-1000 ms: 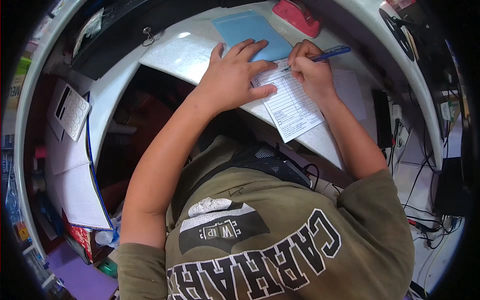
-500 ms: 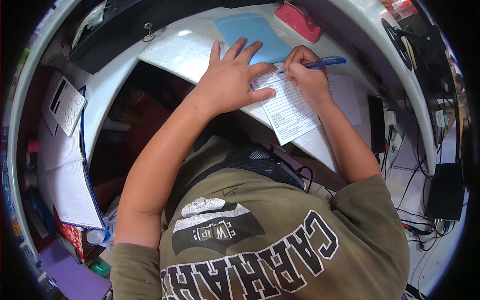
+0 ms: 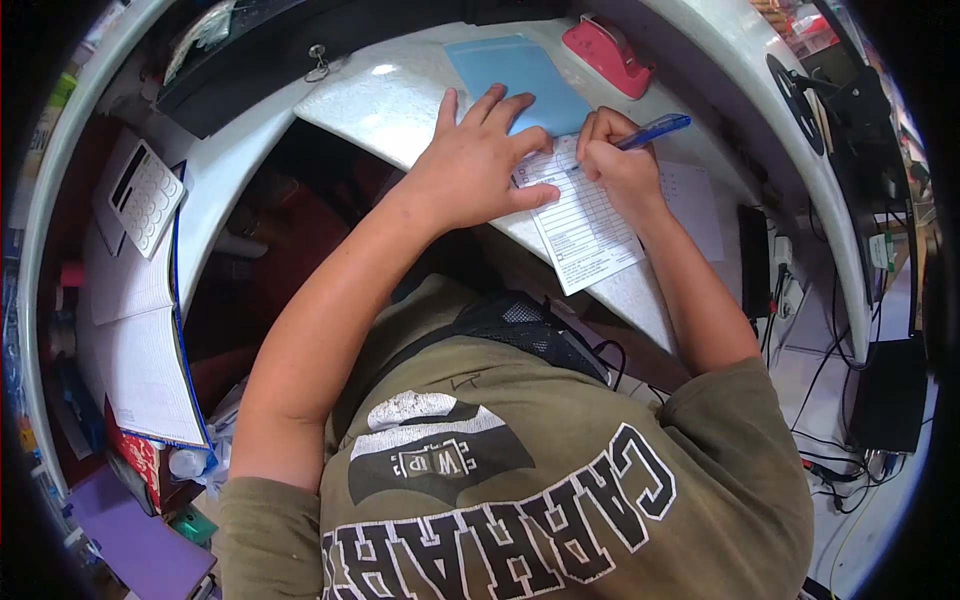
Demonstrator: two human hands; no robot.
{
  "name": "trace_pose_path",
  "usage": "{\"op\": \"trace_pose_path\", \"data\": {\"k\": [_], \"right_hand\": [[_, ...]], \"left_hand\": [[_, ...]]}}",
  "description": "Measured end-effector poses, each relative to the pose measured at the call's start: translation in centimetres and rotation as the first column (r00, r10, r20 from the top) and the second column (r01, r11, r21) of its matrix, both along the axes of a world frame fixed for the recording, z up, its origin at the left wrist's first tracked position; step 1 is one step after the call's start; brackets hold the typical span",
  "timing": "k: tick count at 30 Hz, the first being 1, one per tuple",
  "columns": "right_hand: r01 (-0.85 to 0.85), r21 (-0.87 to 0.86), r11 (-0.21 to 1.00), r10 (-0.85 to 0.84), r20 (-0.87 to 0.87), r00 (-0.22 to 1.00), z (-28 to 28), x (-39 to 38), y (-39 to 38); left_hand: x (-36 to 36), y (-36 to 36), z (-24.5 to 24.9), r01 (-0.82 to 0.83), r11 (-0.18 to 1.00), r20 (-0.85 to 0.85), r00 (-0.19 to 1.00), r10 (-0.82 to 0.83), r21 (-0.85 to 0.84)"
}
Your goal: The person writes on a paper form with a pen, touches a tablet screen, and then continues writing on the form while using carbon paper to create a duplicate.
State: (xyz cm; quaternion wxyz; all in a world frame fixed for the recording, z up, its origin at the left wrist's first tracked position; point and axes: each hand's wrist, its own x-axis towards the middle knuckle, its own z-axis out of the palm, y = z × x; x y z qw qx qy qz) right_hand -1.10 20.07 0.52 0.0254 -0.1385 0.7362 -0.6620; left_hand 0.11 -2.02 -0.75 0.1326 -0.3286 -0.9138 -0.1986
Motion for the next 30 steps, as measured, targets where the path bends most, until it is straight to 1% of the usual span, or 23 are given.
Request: {"op": "trace_pose_path", "data": {"k": [2,5,8,11,14,15,16,17,18,20,23,26,29,30], "right_hand": [[0.003,-0.158,0.987,0.008,0.071,0.997,0.2,-0.1,0.3],[0.063,-0.034,0.997,-0.062,0.024,0.998,0.3,0.3,-0.7],[0.042,0.055,0.998,-0.041,-0.019,0.999,-0.1,-0.1,-0.5],[-0.067,-0.132,0.989,0.083,0.122,0.989,0.3,-0.5,1.2],[0.078,-0.358,0.931,-0.075,0.024,0.997,0.9,-1.1,2.0],[0.149,-0.141,0.979,-0.170,-0.150,0.974,1.2,-1.6,2.4],[0.255,0.062,0.965,-0.219,-0.339,0.915,1.7,-2.5,2.9],[0.389,0.231,0.892,-0.222,-0.526,0.821,2.1,-3.5,3.4],[0.456,0.326,0.828,-0.217,-0.563,0.797,2.4,-4.3,4.0],[0.580,0.483,0.656,-0.197,-0.632,0.750,2.9,-5.9,4.6],[0.531,0.751,0.394,-0.237,-0.475,0.847,4.7,-8.1,4.1],[0.418,0.841,0.343,-0.233,-0.355,0.906,2.6,-13.0,6.1],[0.375,0.810,0.450,-0.205,-0.315,0.927,5.2,-11.4,4.0],[0.355,0.772,0.527,-0.183,-0.305,0.935,5.4,-11.3,3.5]], "left_hand": [[-0.1,0.1,0.0,-0.002,1.000,0.011,1.000,0.002,-0.017],[0.0,0.0,-0.1,-0.006,1.000,0.017,1.000,0.007,-0.010],[0.0,0.0,-0.2,-0.003,1.000,-0.007,1.000,0.003,-0.012],[0.1,0.0,0.0,-0.003,1.000,0.011,1.000,0.004,-0.010],[0.1,0.0,0.0,-0.011,1.000,0.029,1.000,0.012,-0.026],[0.1,0.0,0.0,-0.012,1.000,0.035,0.999,0.013,-0.023],[0.2,0.0,0.0,-0.012,1.000,0.039,0.999,0.012,-0.022],[0.1,0.0,0.1,-0.008,1.000,0.041,0.999,0.009,-0.024],[0.2,0.0,0.3,-0.007,1.000,0.041,0.999,0.008,-0.030],[0.2,0.0,0.4,-0.005,0.999,0.044,0.999,0.007,-0.034],[0.2,0.1,0.1,-0.003,1.000,0.048,0.999,0.004,-0.018],[0.2,0.0,0.3,0.000,0.999,0.058,0.998,0.002,-0.036],[0.3,-0.1,0.7,0.003,0.999,0.070,0.998,0.000,-0.046],[0.4,-0.1,0.8,0.001,0.999,0.075,0.997,0.002,-0.047]]}}
